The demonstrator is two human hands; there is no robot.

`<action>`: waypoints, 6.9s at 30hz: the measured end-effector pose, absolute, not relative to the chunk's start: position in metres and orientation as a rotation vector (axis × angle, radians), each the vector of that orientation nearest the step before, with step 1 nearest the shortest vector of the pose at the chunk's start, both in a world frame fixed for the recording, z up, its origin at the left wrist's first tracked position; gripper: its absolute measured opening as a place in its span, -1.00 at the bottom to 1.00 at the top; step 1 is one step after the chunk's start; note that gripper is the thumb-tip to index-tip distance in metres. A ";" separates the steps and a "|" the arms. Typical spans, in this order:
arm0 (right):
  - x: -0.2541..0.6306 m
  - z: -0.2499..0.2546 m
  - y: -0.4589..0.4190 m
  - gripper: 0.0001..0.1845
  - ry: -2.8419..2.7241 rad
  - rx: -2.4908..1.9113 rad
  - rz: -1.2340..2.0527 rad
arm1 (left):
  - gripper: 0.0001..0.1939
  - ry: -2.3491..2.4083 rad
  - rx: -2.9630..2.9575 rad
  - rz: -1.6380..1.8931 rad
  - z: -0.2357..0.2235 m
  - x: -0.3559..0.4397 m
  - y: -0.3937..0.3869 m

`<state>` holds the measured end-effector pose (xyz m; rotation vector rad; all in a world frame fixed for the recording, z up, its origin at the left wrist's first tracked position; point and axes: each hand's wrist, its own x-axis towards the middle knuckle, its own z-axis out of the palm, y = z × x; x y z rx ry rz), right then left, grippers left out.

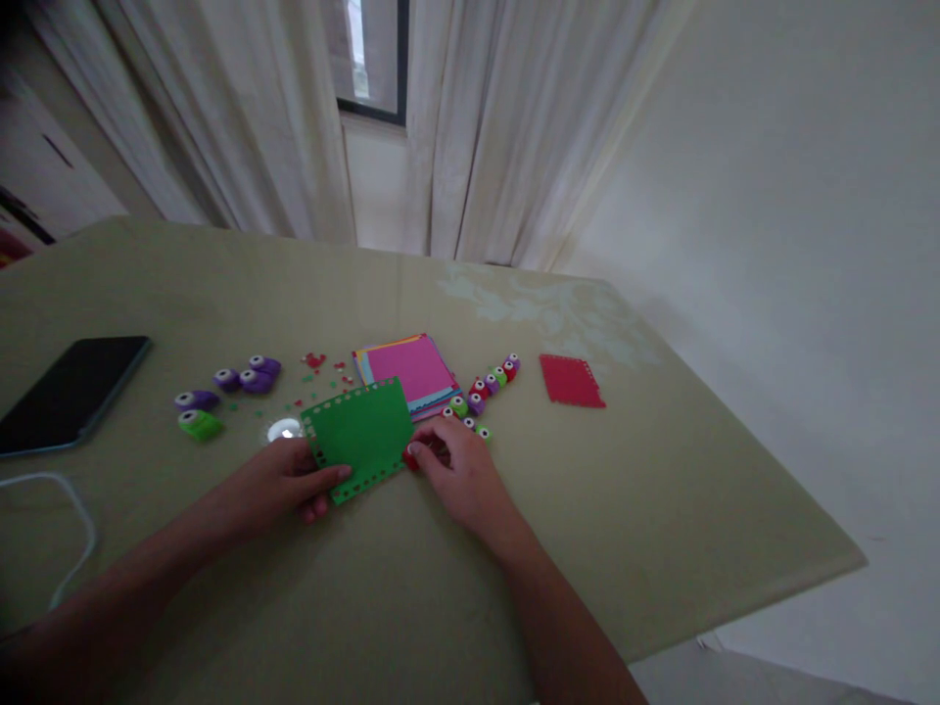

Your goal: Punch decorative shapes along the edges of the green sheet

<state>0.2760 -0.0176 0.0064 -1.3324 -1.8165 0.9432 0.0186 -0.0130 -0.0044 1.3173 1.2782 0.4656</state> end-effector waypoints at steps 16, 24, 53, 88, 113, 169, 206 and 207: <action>0.274 0.001 -0.013 -0.88 -1.664 -1.412 1.093 | -0.64 1.269 1.414 0.360 -0.006 0.019 -0.009; 0.274 -0.009 -0.009 -0.79 -1.554 -1.458 1.150 | -0.66 1.261 1.416 0.374 -0.006 0.021 -0.008; 0.275 -0.013 -0.004 -0.69 -1.438 -1.538 1.150 | -0.69 1.209 1.381 0.441 -0.010 0.021 -0.007; 0.274 0.010 0.007 -0.80 -1.683 -1.604 1.176 | -0.71 1.215 1.393 0.431 -0.012 0.023 -0.004; 0.273 0.016 0.013 -0.78 -1.717 -1.697 1.148 | -0.72 1.234 1.428 0.409 -0.007 0.020 -0.003; 0.282 0.030 0.024 -0.82 -1.910 -1.661 1.268 | -0.72 1.266 1.454 0.396 -0.004 0.022 -0.005; 0.288 0.015 0.003 -0.80 -1.938 -1.621 0.507 | -0.61 1.163 1.383 0.607 0.002 0.027 -0.023; 0.287 0.014 0.003 -0.78 -1.864 -1.600 0.496 | -0.63 1.165 1.376 0.623 0.000 0.027 -0.021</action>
